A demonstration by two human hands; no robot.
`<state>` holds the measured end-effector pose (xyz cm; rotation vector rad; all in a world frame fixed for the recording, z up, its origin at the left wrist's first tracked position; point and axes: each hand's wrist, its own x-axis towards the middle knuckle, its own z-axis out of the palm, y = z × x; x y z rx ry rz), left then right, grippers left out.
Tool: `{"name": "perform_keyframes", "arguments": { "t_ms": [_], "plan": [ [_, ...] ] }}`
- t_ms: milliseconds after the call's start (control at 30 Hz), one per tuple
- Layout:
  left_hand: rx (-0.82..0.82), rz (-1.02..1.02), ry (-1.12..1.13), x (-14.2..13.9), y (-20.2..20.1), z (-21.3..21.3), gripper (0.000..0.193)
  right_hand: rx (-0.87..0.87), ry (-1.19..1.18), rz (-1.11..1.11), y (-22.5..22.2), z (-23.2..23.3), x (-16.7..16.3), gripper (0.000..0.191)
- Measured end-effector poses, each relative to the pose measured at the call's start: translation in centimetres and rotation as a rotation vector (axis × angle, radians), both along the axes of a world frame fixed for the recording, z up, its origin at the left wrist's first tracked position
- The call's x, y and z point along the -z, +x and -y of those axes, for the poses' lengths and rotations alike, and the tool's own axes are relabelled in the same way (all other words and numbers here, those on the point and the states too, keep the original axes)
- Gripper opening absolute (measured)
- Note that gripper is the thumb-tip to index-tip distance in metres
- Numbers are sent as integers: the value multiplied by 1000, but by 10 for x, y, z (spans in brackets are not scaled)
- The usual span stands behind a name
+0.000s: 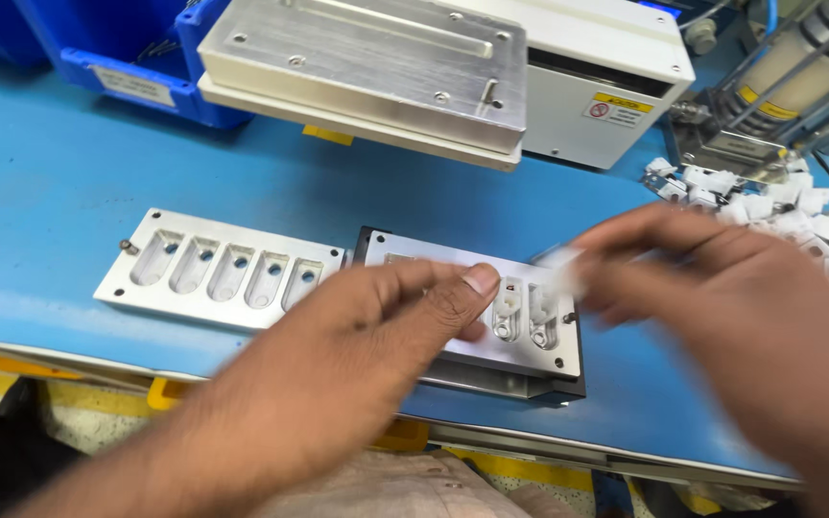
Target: The person picks small white plastic switch parts and metal springs from a pile on the workbench and seats them one at a time into the slots of a metal assembly jig, pressing parts into place by hand and repositioning the jig plates between placements.
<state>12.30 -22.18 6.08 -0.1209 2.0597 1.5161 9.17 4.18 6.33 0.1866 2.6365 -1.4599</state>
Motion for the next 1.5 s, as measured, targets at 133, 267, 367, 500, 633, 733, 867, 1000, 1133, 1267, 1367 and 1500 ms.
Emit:
{"name": "perform_keyframes", "arguments": {
  "t_ms": [133, 267, 367, 500, 633, 733, 867, 1000, 1133, 1267, 1367, 1500],
  "plan": [
    [-269, 198, 350, 40, 20, 5, 42, -359, -125, 66, 26, 56, 11, 32],
    [-350, 242, 207, 44, 23, 17, 39, -505, -151, 80, 14, 77, 11, 37],
    [-365, 194, 131, 24, 19, 26, 40, -421, 232, -290, -1, 96, 16, 38],
    [-484, 309, 104, -2, 17, 35, 34, -427, 423, -519, -9, 114, 32, 35],
    [-536, 345, 95, -10, 18, 42, 35, -481, 408, -643, -7, 97, 36, 43],
    [-535, 304, 123, -12, 16, 42, 33, -515, 518, -616, -9, 83, 41, 33],
    [-485, 265, 102, -14, 10, 40, 38, -422, 531, -521, -14, 75, 50, 33],
    [-498, 303, 119, -15, 6, 40, 34, -461, 565, -611, -11, 65, 43, 50],
    [-479, 273, 98, -15, 4, 38, 40, -648, 744, -723, -16, 65, 22, 114],
    [-500, 114, 195, -14, 2, 41, 41, -614, 839, -197, -13, 77, 11, 114],
    [-716, 54, 44, -11, 1, 62, 24, -728, 295, -538, -11, 59, -17, 106],
    [-797, -86, 96, 8, -1, 82, 27, -537, 281, -1141, -66, 61, -39, 96]
  ]
}}
